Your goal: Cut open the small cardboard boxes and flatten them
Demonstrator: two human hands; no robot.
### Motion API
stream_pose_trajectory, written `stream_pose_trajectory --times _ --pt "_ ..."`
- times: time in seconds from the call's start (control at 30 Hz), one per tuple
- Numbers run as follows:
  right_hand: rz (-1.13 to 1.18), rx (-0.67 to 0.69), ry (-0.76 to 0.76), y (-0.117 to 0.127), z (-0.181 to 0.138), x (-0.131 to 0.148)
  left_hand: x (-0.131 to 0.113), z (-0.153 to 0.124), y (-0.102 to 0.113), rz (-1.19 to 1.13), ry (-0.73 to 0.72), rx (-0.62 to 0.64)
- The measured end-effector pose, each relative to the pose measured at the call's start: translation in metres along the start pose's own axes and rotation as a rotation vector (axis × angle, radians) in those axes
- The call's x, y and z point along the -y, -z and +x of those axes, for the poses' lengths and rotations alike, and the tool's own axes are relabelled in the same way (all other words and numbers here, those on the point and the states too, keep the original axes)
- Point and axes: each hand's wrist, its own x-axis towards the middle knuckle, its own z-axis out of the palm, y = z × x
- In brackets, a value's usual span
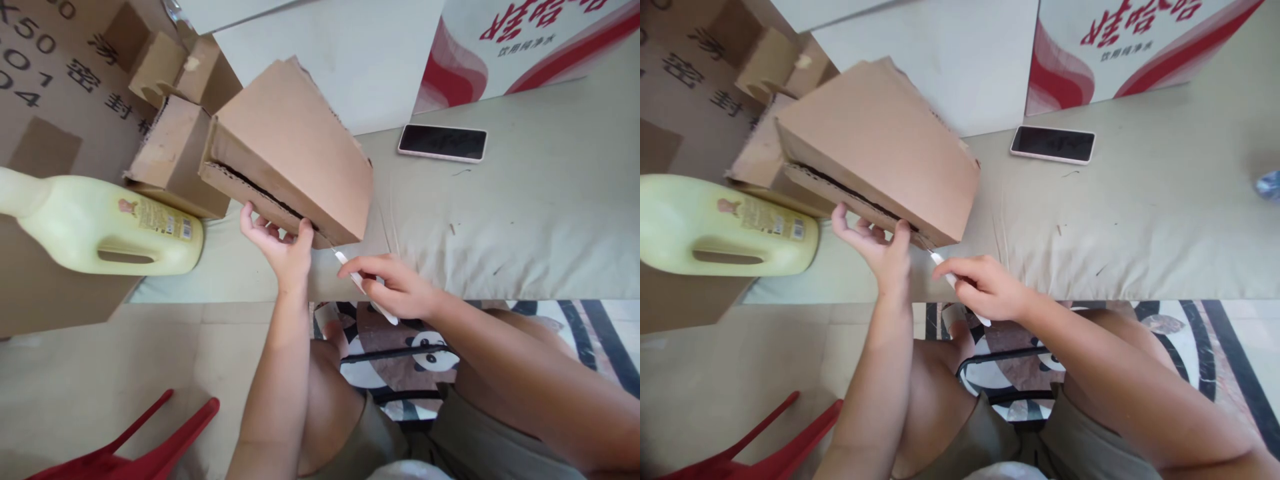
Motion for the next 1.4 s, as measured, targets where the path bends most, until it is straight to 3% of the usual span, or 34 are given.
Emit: stream_pose_trajectory --times 0.27,0.6,0.87,1.13,1.4 --pt "0.042 -0.061 -0.149 -0.005 0.003 -0.003 -0.002 -0.007 0.0 -0.035 -0.036 0.082" --pt "0.06 -0.072 -0.277 -0.011 0.001 -0.002 0.002 -0.004 -0.001 0.015 0.019 0.048" --pt "0.068 -0.111 -0.3 -0.011 0.003 -0.004 -0.002 -0.013 -0.004 0.049 -0.058 0.051" --pt "0.064 -0.072 -0.29 -0.01 0.004 -0.002 -0.001 -0.006 -0.005 -0.051 0.086 -0.039" --pt "0.007 -0.064 -0.26 -0.008 0.005 0.0 0.001 -0.007 -0.007 0.003 0.056 -0.047"
